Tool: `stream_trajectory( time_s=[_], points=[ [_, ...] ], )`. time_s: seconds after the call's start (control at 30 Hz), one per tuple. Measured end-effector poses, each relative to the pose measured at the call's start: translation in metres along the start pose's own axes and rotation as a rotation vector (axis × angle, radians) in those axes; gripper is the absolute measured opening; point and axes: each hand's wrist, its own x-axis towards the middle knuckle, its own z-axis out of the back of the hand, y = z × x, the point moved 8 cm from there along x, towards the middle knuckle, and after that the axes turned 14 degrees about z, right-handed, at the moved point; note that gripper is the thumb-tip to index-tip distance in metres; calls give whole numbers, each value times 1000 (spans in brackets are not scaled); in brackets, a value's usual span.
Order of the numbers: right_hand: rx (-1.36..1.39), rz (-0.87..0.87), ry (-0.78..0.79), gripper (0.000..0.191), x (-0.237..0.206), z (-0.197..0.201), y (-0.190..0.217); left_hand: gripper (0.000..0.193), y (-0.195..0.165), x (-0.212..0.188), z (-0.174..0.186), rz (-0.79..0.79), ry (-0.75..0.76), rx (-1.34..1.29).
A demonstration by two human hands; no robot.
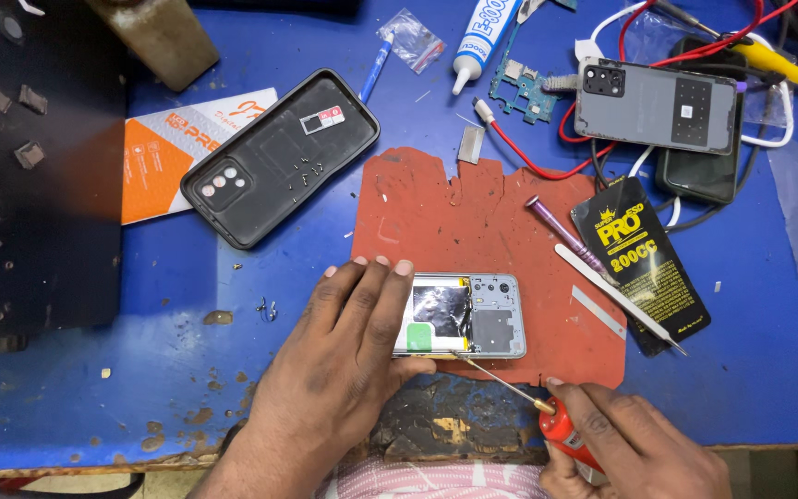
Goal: The person reassembles a disassembled smartphone on a workbench. They align the back cover, press the edges, and use a screwdriver to fasten screws around the frame. The phone is then powered on and unlocked to confirm functionality.
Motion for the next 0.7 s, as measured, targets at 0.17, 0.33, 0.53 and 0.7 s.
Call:
stream_trajectory(
  time_s=[0.17,0.33,0.53,0.7],
  points=[
    [34,-9,-84,56,6,9,6,79,0,0,0,-2,-1,0],
    [53,16,-113,54,12,15,12,78,1,0,0,-2,-2,3],
    [42,5,-101,54,11,13,10,79,0,0,0,-12,4,15],
    [24,-14,-105,53,10,11,10,78,1,1,1,-10,-1,12]
  ],
)
